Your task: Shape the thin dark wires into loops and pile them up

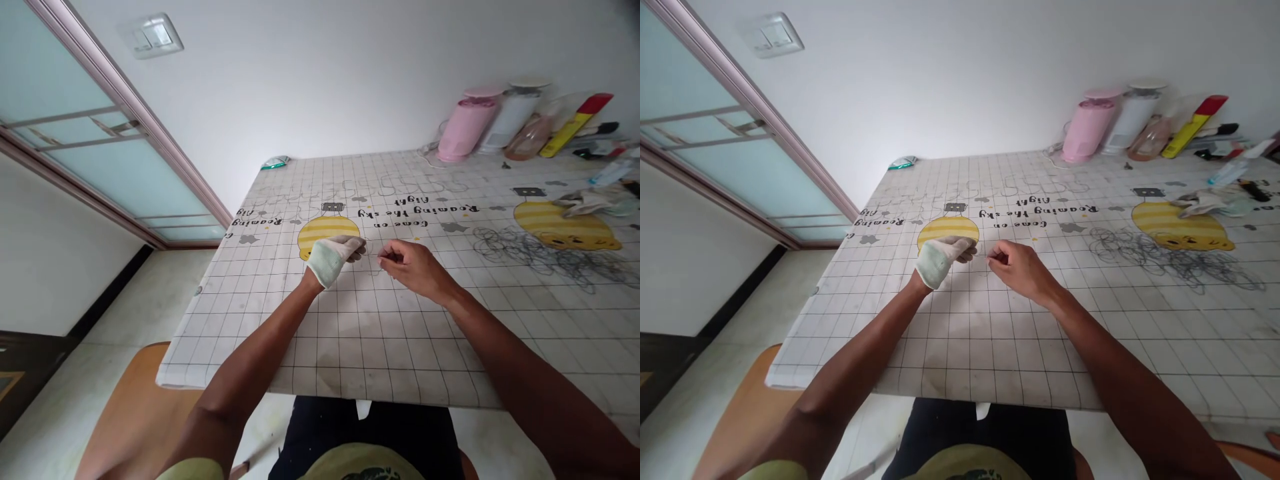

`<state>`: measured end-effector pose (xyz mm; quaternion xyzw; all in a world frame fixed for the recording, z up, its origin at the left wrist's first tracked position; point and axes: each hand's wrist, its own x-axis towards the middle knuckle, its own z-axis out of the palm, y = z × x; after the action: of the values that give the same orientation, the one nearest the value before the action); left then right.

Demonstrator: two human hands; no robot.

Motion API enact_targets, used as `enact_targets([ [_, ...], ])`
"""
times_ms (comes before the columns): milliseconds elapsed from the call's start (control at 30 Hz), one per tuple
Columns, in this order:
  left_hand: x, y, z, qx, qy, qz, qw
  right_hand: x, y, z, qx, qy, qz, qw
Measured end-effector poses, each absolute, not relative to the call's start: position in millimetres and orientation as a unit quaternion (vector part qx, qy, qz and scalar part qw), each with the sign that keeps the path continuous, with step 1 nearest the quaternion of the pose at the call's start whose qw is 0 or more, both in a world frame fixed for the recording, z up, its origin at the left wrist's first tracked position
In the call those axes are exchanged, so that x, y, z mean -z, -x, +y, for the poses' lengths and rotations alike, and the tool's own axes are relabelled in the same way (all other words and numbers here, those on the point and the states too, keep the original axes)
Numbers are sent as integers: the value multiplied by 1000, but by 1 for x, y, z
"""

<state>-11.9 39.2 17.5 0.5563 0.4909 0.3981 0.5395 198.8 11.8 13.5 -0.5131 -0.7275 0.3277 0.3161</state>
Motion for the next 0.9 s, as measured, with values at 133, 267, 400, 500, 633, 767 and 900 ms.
enact_targets([
  [133, -5, 14, 41, -409, -537, 500, 543, -3, -200, 16, -412, 500, -695, 314],
  [267, -3, 14, 36, -407, -532, 506, 544, 0, -197, 20, -427, 495, -674, 344],
  [400, -3, 10, 34, -388, -540, 512, 544, 1, -188, 20, -431, 485, -670, 361],
  [500, 1, 9, 34, -384, -548, 506, 545, 4, -184, 19, -436, 470, -663, 387],
  [633, 5, 7, 31, -385, -538, 527, 533, 11, -185, 21, -377, 491, -669, 410],
  [767, 7, 4, 27, -380, -540, 540, 522, 21, -187, 25, -145, 511, -772, 350],
  [900, 13, 2, 25, -358, -562, 544, 510, 24, -188, 30, 33, 498, -826, 262],
])
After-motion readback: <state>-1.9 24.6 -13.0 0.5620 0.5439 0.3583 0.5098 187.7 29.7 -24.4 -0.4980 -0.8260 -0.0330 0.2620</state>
